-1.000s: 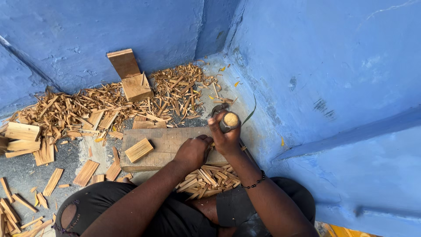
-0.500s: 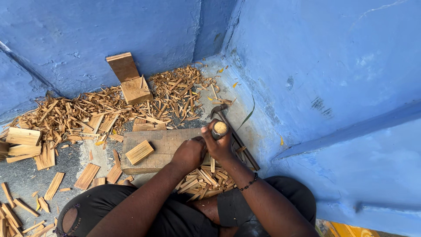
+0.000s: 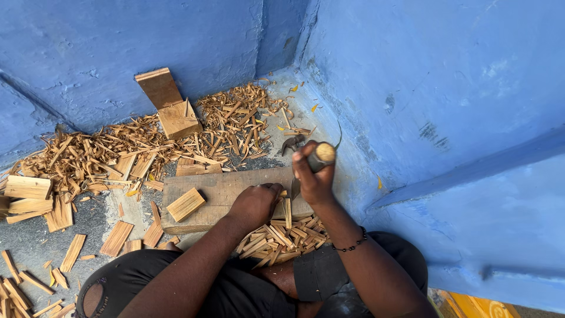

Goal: The person sits on the floor and uses a chisel and a wooden mallet to carve small rectangular wooden blocks. They repeatedly strike the chisel to shape the wood, producing wood shavings that accumulate on the floor. The person occasionally adjusts the position of the wood block on a larger wooden base.

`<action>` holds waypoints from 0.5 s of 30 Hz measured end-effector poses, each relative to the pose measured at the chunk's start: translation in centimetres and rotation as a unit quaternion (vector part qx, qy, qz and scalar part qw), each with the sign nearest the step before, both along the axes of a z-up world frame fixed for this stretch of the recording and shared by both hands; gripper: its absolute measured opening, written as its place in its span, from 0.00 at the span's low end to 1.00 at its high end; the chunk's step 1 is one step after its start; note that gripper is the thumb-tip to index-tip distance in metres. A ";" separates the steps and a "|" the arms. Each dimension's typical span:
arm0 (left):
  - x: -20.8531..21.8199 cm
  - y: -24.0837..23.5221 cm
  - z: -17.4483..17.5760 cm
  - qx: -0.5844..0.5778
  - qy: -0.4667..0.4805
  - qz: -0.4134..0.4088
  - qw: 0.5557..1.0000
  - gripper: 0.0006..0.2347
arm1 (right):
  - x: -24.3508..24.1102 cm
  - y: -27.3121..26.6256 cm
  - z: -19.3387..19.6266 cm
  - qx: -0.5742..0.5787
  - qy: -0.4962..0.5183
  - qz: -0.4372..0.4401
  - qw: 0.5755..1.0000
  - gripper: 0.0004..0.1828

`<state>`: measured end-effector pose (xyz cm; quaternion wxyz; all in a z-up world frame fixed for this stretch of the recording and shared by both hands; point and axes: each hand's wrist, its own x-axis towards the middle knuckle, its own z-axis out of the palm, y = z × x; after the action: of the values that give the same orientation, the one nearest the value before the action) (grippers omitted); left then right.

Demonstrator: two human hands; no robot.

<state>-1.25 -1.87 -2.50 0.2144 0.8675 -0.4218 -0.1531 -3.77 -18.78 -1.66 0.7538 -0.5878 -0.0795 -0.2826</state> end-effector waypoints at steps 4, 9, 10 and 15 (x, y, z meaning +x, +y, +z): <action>-0.1 0.0 0.4 -0.017 0.017 0.004 1.000 0.12 | -0.6 -0.4 1.4 0.014 -0.005 0.057 0.998 0.09; -0.2 -0.1 1.2 -0.018 0.045 0.022 0.999 0.11 | 0.5 1.2 2.2 -0.006 -0.031 0.042 0.999 0.08; -0.2 -0.1 1.3 -0.026 0.054 0.028 0.998 0.11 | 0.5 1.6 2.5 0.001 -0.025 0.043 0.999 0.09; 0.0 0.1 0.7 -0.053 0.036 0.027 0.998 0.10 | 0.2 2.6 3.7 -0.017 -0.004 0.036 0.999 0.10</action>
<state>-1.27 -1.72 -1.78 0.2791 0.8598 -0.3982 -0.1560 -3.54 -16.18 2.09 0.7531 -0.5960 -0.1084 -0.2567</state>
